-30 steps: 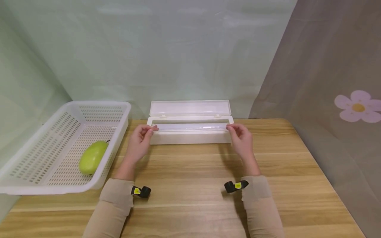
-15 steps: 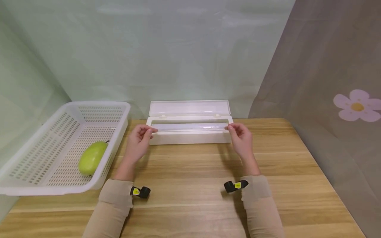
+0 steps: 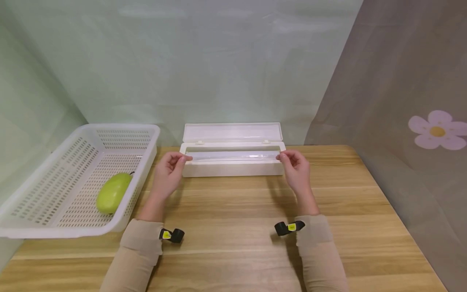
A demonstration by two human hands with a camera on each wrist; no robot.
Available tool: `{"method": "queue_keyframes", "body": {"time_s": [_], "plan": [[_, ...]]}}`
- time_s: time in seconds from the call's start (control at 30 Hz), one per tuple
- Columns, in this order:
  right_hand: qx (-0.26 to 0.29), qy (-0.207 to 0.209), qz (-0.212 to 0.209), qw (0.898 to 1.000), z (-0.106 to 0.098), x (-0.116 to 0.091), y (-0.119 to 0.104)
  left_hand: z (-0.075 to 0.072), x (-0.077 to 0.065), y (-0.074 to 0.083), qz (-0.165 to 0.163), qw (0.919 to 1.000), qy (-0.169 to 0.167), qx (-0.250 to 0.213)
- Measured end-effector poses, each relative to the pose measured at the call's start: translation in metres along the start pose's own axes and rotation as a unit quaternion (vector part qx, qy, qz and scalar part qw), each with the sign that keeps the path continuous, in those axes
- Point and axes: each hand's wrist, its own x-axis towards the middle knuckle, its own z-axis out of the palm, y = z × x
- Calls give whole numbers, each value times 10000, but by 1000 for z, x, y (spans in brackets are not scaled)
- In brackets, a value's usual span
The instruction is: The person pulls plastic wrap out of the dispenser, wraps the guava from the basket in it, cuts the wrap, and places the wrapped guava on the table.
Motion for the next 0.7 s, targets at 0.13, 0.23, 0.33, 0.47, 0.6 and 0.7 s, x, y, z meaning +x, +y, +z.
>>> {"method": "queue_keyframes", "body": {"time_s": [0.13, 0.23, 0.33, 0.47, 0.6, 0.7], "plan": [[30, -38, -85, 10000, 0, 0, -1, 3, 0, -2, 200, 9996, 205, -62], [60, -36, -40, 10000, 0, 0, -1, 5, -1, -3, 255, 9990, 308, -206], [61, -19, 21, 10000, -1, 0, 0, 7, -1, -5, 267, 9982, 391, -378], [62, 35, 60, 10000, -3, 1, 9, 10, -1, -8, 303, 9969, 502, -532], [174, 51, 95, 9998, -5, 3, 18, 12, -1, -10, 426, 9954, 570, -639], [398, 31, 161, 9991, -5, 3, 20, 11, -1, -10, 476, 9951, 589, -642]]}}
